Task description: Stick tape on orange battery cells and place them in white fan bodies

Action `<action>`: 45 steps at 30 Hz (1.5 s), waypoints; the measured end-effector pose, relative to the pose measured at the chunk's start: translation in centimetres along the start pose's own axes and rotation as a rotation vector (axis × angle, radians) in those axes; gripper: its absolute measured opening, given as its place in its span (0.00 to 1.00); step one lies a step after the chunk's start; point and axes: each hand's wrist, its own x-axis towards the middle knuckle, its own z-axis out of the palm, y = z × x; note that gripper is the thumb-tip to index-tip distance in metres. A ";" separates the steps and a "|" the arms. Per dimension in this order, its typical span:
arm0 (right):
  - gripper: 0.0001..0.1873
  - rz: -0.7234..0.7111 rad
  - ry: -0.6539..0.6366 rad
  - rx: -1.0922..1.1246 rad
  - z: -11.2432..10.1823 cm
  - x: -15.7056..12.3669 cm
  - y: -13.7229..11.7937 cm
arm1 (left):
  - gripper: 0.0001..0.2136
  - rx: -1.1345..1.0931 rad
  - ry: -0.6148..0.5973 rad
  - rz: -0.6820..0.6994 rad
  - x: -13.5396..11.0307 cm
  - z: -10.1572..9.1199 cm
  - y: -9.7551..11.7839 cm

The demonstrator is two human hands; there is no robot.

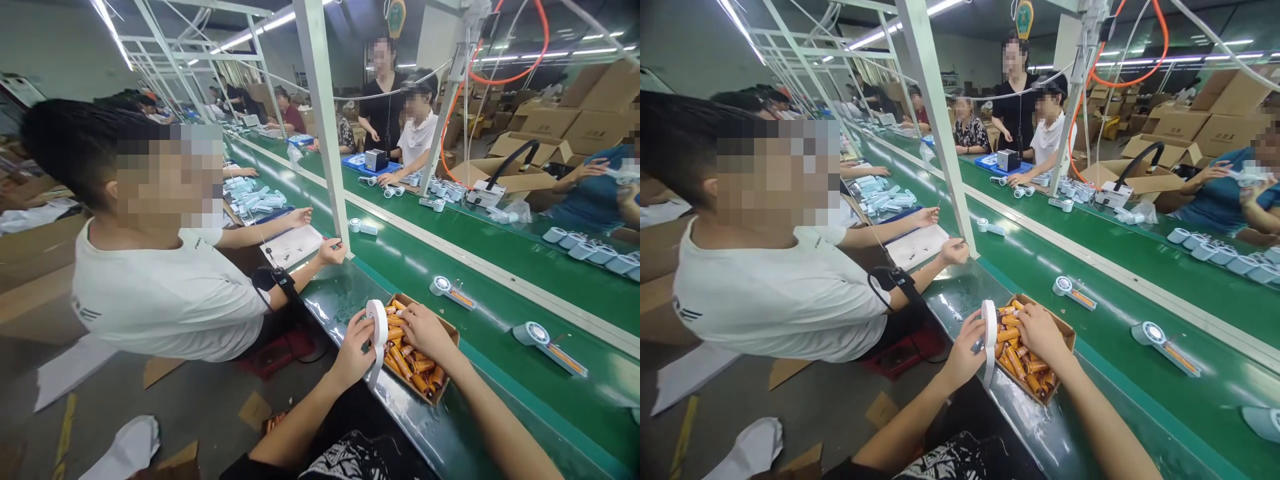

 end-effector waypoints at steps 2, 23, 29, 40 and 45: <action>0.09 0.011 -0.043 -0.013 -0.3 -0.1 -0.3 | 0.18 0.005 -0.015 0.008 0.1 -0.1 0.0; 0.15 0.310 0.698 0.790 -3.3 -6.7 -3.7 | 0.20 0.348 -0.100 0.379 1.1 -1.3 1.2; 0.14 0.311 0.693 0.756 -2.1 -6.5 -4.9 | 0.20 0.362 -0.117 0.357 1.0 -1.0 1.8; 0.29 0.440 0.187 1.363 -5.3 -5.6 -0.5 | 0.15 0.680 -0.166 0.502 4.0 -0.2 2.0; 0.34 0.609 0.679 1.532 -3.6 -4.6 -1.5 | 0.15 0.609 -0.109 0.481 4.7 3.1 3.2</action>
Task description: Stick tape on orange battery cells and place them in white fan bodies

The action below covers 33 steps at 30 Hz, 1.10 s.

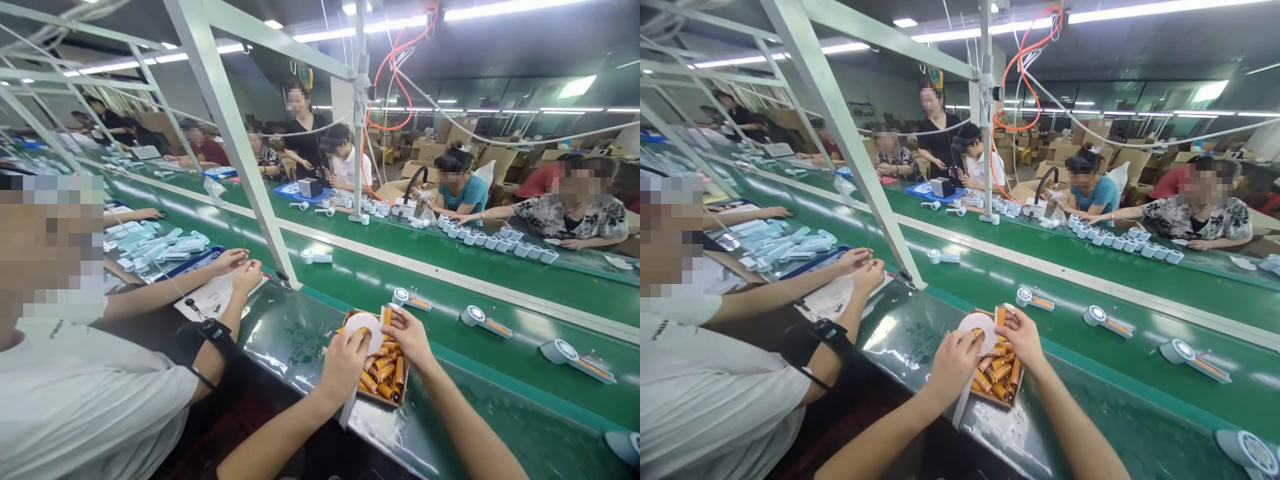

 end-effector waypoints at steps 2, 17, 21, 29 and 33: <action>0.36 -0.062 0.277 0.216 0.8 -1.2 2.6 | 0.18 -0.052 0.038 -0.071 0.1 1.2 1.4; 0.45 -0.425 0.588 0.301 -7.2 3.7 -3.2 | 0.21 -0.446 -0.480 -0.189 -1.2 2.7 2.9; 0.52 -0.209 0.539 0.154 -9.8 0.1 0.2 | 0.30 -0.723 -0.530 -0.115 0.1 3.2 -2.8; 0.50 -0.030 0.700 0.069 -14.6 -3.8 3.7 | 0.18 -0.116 -0.503 -0.475 13.4 13.0 -20.9; 0.48 -0.003 0.778 0.038 -18.4 -4.4 5.4 | 0.15 -0.026 -0.529 -0.455 16.2 16.3 -26.1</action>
